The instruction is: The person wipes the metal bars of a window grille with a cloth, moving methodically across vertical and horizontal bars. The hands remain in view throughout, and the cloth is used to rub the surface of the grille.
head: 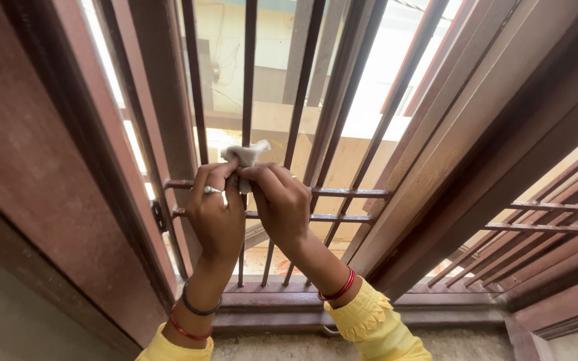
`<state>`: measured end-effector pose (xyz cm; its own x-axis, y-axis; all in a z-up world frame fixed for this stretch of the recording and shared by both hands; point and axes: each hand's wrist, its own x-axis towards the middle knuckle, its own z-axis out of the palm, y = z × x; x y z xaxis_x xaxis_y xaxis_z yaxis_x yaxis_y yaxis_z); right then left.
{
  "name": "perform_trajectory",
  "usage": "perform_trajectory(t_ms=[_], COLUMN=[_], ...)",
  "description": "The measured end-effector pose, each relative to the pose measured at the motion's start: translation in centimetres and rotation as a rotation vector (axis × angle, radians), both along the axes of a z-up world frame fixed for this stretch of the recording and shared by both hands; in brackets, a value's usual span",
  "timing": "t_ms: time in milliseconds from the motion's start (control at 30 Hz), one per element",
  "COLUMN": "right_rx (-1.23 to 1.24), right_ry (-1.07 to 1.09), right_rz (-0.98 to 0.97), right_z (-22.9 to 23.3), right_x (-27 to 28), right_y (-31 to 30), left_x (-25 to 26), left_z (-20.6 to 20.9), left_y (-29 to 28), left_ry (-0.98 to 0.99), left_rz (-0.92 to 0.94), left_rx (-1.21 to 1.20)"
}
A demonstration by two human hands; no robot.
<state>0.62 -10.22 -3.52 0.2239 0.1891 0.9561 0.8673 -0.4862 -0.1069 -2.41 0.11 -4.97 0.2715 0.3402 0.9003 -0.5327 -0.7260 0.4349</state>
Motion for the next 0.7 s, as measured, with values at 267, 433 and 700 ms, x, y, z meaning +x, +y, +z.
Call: perform_trajectory(t_ms=[267,433,700], right_rx=[0.074,0.008,0.115], right_ry=[-0.211,-0.044,-0.129], right_rz=[0.127,0.325,-0.029], right_z=[0.5,-0.2,-1.0], right_x=[-3.8,-2.2,1.7], right_y=[-0.1,-0.5,-5.0], left_x=[-3.0,-0.6,1.0], left_z=[-1.0,-0.4,1.4], left_y=[-1.7,0.2,2.0], left_ry=[-0.227,-0.175,-0.027], left_rz=[-0.086,0.026,0.266], left_rx=[-0.116,-0.21,0.02])
